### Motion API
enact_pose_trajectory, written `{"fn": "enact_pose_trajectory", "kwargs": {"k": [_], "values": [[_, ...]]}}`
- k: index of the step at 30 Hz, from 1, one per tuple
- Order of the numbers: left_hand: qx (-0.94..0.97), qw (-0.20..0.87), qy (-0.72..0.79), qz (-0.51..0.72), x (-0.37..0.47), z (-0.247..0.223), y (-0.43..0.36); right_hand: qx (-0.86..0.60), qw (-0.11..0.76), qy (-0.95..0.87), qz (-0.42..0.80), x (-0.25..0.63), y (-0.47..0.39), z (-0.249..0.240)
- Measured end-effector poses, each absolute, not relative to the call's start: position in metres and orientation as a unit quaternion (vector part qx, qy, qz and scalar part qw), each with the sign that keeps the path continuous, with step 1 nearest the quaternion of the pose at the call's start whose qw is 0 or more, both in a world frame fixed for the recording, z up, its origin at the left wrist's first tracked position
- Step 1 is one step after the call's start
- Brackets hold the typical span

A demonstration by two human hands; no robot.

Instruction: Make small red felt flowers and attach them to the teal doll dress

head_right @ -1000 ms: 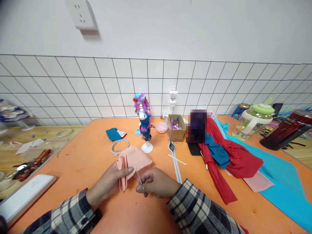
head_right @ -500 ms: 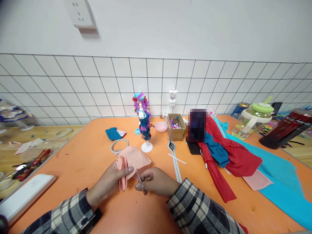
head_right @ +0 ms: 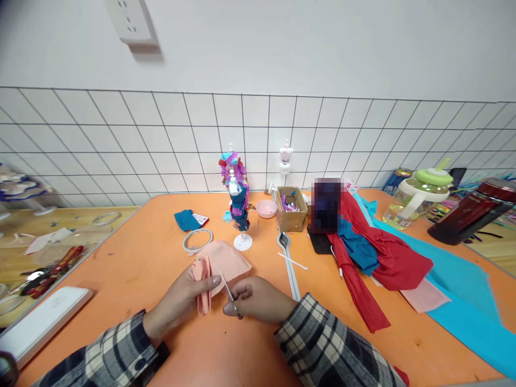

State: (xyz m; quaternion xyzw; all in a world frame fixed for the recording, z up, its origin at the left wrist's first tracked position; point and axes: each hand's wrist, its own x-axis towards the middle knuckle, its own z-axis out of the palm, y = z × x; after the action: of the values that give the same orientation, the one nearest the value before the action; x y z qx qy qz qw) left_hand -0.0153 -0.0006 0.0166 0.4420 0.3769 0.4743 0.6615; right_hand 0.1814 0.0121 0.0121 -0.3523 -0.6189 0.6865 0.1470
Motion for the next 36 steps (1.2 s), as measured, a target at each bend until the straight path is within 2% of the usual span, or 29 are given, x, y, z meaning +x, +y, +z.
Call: {"fn": "enact_pose_trajectory", "kwargs": {"k": [6, 14, 36], "values": [[0.455, 0.677, 0.368, 0.445, -0.0168, 0.0146, -0.0002, -0.339, 0.123, -0.631, 0.687, 0.1835, 0.013, 0.0089], [0.445, 0.667, 0.38, 0.461, -0.0152, 0.0164, -0.001, -0.335, 0.155, -0.624, 0.688, 0.1807, 0.0112, 0.0144], [0.437, 0.689, 0.377, 0.437, -0.0156, 0.0088, -0.0017, -0.339, 0.146, -0.601, 0.709, 0.1792, 0.01, 0.008]]}}
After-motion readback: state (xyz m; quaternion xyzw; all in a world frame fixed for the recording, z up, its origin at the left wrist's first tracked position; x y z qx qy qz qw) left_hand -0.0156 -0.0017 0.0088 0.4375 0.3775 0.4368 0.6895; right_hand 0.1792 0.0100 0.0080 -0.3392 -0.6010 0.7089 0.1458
